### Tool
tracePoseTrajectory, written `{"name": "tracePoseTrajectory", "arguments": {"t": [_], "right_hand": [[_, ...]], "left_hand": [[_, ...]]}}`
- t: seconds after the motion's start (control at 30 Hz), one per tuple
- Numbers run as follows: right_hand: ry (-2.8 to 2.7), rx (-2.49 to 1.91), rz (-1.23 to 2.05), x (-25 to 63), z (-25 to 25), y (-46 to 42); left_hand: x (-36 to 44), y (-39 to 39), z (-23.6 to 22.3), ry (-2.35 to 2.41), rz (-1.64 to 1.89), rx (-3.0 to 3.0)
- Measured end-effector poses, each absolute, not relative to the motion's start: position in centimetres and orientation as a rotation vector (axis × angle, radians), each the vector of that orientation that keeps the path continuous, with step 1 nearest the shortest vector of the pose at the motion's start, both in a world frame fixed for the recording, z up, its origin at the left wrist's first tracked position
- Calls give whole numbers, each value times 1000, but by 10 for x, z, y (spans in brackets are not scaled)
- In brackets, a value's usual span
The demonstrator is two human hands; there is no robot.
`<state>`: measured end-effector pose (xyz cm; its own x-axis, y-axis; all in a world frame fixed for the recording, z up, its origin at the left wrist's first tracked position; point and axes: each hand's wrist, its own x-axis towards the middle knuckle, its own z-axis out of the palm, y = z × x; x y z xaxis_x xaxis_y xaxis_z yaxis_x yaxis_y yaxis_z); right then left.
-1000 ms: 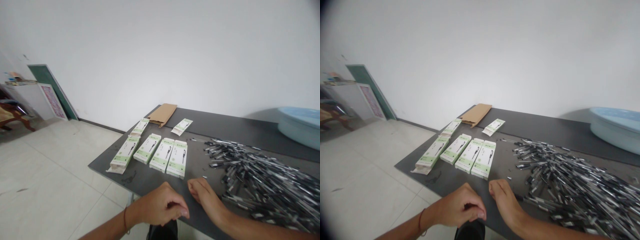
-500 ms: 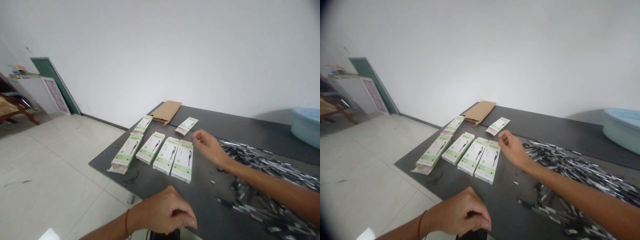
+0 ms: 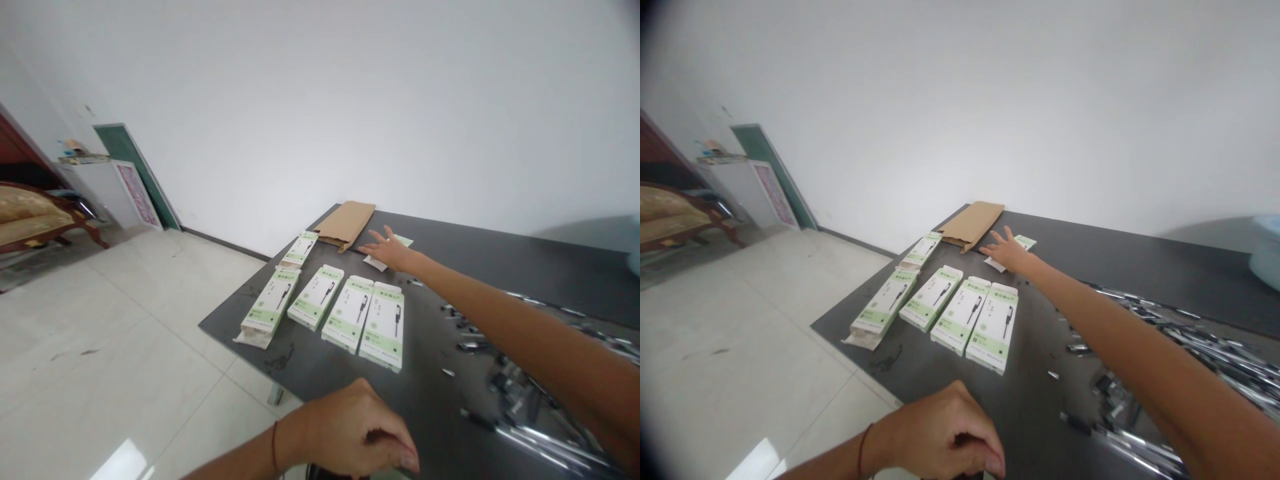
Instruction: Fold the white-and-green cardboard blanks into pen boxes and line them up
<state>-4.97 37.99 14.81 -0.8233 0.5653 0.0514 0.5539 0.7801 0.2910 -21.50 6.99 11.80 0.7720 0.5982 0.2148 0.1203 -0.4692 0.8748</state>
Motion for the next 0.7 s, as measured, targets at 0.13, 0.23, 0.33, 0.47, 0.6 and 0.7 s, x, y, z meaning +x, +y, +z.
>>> {"name": "tracePoseTrajectory", "arguments": {"t": [0.13,0.23,0.33,0.47,0.6,0.7], "right_hand": [[2942,858,502,-52,155,374],[3002,835,528,-47,174,359],[3096,825,536,-37,202,336],[3219,768,469,-23,247,289],[3301,574,289,-8,286,224],[3348,409,-233,6,303,169]], "left_hand": [[-215,69,117,559,596,1968],[-217,69,115,566,563,1946],[-218,66,116,584,556,1909],[-214,58,121,640,557,1762],[-209,44,135,856,782,1588],[-211,34,161,1077,1174,1692]]}}
